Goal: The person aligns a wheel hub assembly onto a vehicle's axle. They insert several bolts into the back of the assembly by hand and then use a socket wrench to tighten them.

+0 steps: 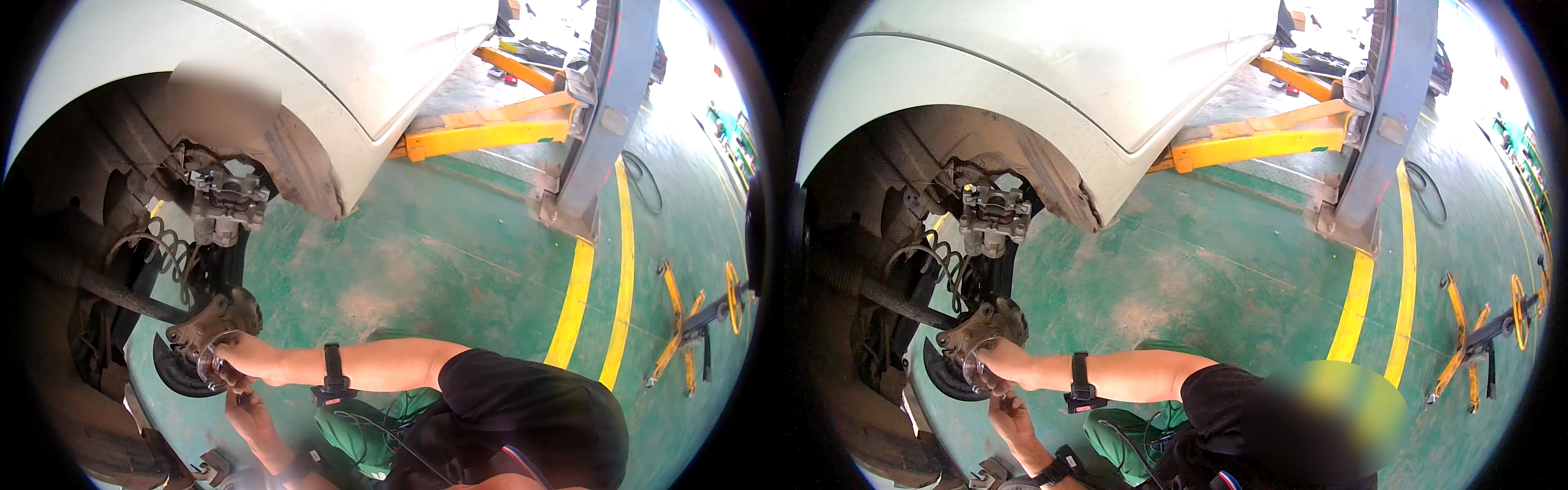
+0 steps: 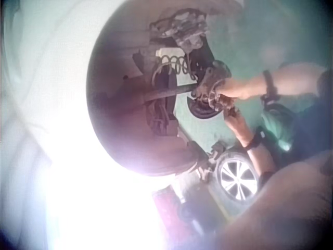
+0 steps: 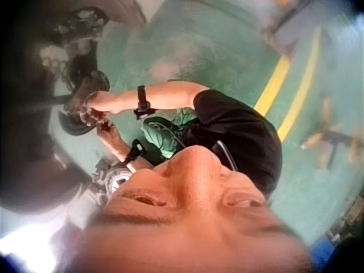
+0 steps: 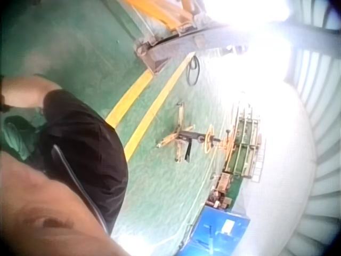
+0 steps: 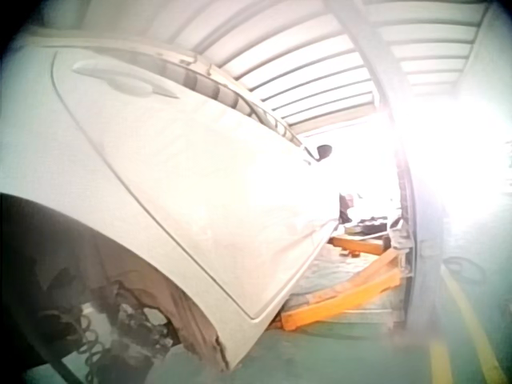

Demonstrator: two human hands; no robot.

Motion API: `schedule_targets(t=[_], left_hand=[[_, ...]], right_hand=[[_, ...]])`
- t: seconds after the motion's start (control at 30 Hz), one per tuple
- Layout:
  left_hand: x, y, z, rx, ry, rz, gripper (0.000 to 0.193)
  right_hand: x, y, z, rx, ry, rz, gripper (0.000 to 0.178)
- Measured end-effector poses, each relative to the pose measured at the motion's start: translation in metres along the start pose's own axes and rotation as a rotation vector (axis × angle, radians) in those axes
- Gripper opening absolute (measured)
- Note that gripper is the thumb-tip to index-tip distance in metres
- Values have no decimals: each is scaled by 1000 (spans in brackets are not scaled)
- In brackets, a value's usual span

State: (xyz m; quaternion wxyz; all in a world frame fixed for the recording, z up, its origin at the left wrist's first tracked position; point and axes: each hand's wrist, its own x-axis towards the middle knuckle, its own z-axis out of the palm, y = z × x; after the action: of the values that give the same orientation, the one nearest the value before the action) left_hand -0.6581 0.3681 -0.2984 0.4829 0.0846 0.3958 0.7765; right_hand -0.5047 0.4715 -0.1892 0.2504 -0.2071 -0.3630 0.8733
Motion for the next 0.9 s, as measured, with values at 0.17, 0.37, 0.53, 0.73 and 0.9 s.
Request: schedule_targets(t=[0.17, 0.37, 0.53, 0.73, 0.9], left_hand=[[-7, -4, 8, 26, 41, 29, 22], [3, 0, -4, -32, -65, -12, 17], [-12, -4, 24, -18, 15, 17, 16], [5, -3, 3, 30, -21, 5, 20], [-9, -3, 21, -29, -33, 23, 18]], right_hand=[[9, 5, -6, -22, 12, -24, 21], [1, 4, -5, 7, -33, -23, 22], [6, 6, -5, 30, 24, -21, 22], [6, 4, -3, 10, -38, -30, 20], [20, 13, -5, -80, -24, -62, 16]])
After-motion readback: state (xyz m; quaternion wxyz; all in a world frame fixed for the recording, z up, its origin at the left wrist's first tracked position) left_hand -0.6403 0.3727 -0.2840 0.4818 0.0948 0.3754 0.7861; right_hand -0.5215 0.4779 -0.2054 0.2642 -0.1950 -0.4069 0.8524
